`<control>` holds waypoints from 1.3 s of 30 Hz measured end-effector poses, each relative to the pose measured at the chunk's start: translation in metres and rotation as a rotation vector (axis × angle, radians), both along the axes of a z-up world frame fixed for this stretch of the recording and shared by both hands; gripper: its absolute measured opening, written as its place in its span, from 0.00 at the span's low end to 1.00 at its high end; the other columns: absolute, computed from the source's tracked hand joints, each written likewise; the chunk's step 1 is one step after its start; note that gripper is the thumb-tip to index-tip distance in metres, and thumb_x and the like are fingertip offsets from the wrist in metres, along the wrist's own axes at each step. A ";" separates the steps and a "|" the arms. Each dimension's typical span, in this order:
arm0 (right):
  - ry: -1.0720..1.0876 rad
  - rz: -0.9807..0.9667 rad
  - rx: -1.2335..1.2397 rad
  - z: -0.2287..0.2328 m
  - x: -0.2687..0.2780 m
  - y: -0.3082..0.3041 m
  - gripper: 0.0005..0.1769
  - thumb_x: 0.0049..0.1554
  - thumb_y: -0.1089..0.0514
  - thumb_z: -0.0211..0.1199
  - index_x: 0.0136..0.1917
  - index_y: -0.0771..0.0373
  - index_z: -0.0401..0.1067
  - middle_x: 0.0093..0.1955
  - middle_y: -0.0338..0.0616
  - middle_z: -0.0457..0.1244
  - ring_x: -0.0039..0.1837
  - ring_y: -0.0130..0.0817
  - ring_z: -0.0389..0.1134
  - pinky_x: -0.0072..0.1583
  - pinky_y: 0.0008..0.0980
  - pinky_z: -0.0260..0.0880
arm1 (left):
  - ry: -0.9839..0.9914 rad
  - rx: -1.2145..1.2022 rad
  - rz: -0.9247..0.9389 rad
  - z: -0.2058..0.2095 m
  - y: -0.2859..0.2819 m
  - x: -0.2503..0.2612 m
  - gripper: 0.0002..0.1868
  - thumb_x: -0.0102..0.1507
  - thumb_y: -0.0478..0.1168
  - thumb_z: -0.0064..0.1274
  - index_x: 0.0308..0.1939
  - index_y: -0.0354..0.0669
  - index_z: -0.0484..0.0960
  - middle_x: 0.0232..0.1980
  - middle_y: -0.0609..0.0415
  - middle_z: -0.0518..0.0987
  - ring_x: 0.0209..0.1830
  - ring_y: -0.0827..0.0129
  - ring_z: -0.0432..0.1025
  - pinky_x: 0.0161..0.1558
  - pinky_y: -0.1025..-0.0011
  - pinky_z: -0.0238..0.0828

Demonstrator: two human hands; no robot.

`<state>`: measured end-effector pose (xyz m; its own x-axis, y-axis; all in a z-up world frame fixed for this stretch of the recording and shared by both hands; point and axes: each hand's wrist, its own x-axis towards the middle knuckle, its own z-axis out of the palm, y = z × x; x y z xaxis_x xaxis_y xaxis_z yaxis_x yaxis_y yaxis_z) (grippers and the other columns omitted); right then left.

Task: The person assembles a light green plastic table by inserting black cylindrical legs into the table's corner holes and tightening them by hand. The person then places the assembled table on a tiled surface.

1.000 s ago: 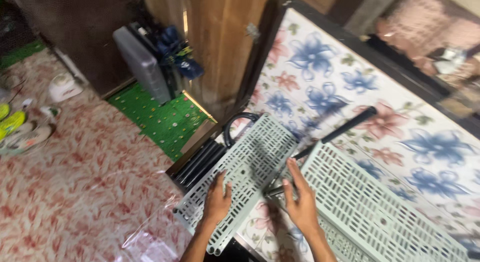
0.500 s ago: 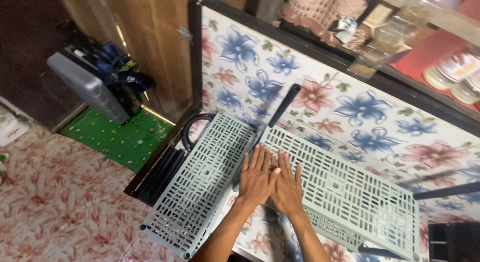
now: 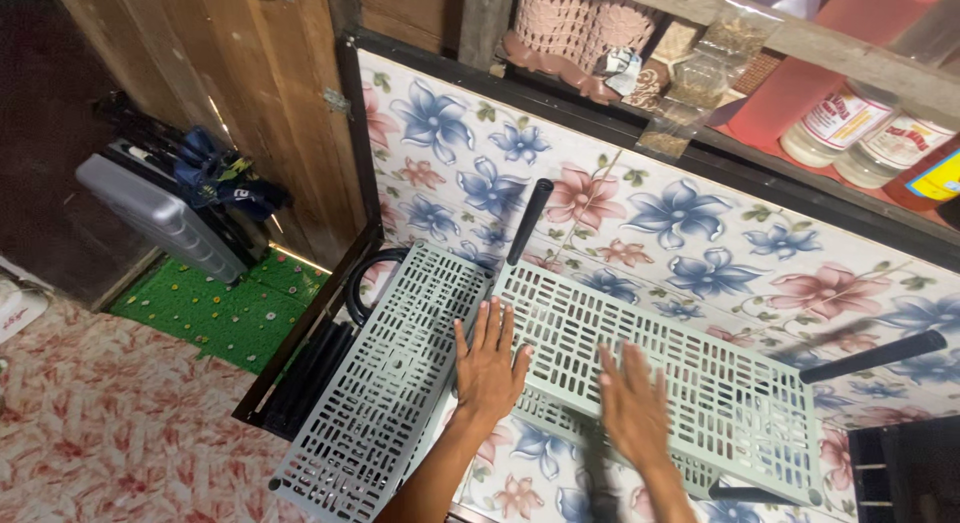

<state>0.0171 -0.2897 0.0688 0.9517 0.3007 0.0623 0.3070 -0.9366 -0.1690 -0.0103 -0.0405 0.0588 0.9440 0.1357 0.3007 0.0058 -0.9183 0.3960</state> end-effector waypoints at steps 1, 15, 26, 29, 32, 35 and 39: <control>-0.006 -0.051 -0.017 -0.004 -0.001 -0.024 0.32 0.67 0.38 0.28 0.81 0.39 0.51 0.85 0.44 0.41 0.84 0.41 0.39 0.77 0.61 0.32 | -0.016 0.010 0.006 -0.001 -0.001 0.001 0.37 0.70 0.57 0.35 0.77 0.36 0.57 0.82 0.42 0.51 0.83 0.53 0.41 0.74 0.38 0.28; -0.355 -0.419 -0.048 -0.052 -0.021 -0.242 0.32 0.68 0.40 0.41 0.81 0.45 0.60 0.81 0.65 0.53 0.81 0.68 0.51 0.72 0.61 0.56 | 0.301 -0.041 0.115 0.001 -0.012 0.033 0.46 0.69 0.63 0.36 0.77 0.30 0.45 0.81 0.38 0.48 0.82 0.49 0.41 0.72 0.33 0.26; -0.473 -0.344 -0.132 -0.047 -0.021 -0.236 0.31 0.67 0.41 0.46 0.80 0.48 0.64 0.78 0.66 0.57 0.79 0.67 0.56 0.74 0.52 0.61 | 0.310 -0.475 0.098 -0.030 0.023 0.145 0.44 0.66 0.58 0.44 0.78 0.36 0.49 0.74 0.32 0.62 0.69 0.39 0.64 0.62 0.46 0.66; -0.468 -0.340 -0.108 -0.043 -0.020 -0.235 0.32 0.67 0.40 0.46 0.80 0.49 0.63 0.77 0.66 0.56 0.78 0.65 0.56 0.74 0.52 0.59 | 0.237 -0.517 0.118 -0.034 0.023 0.158 0.38 0.69 0.56 0.41 0.76 0.37 0.53 0.68 0.30 0.70 0.61 0.35 0.71 0.58 0.47 0.69; -0.267 -0.512 -0.005 -0.043 -0.014 -0.229 0.34 0.64 0.36 0.42 0.80 0.46 0.59 0.82 0.62 0.49 0.82 0.63 0.47 0.74 0.64 0.48 | 0.280 -0.495 0.127 -0.029 0.023 0.153 0.32 0.71 0.54 0.36 0.74 0.40 0.57 0.61 0.30 0.75 0.55 0.34 0.74 0.55 0.47 0.70; -0.052 -0.748 0.077 -0.048 -0.002 -0.221 0.39 0.60 0.31 0.38 0.81 0.43 0.51 0.85 0.56 0.39 0.85 0.57 0.33 0.72 0.79 0.26 | 0.289 -0.477 0.109 -0.019 0.025 0.146 0.28 0.72 0.51 0.33 0.72 0.40 0.59 0.58 0.31 0.77 0.51 0.34 0.75 0.53 0.46 0.70; -0.066 -0.783 0.077 -0.063 0.037 -0.180 0.46 0.63 0.27 0.35 0.83 0.57 0.44 0.86 0.61 0.31 0.85 0.61 0.25 0.67 0.85 0.14 | 0.297 -0.491 0.121 -0.008 0.025 0.144 0.26 0.71 0.49 0.34 0.71 0.42 0.61 0.58 0.32 0.77 0.50 0.34 0.75 0.53 0.46 0.70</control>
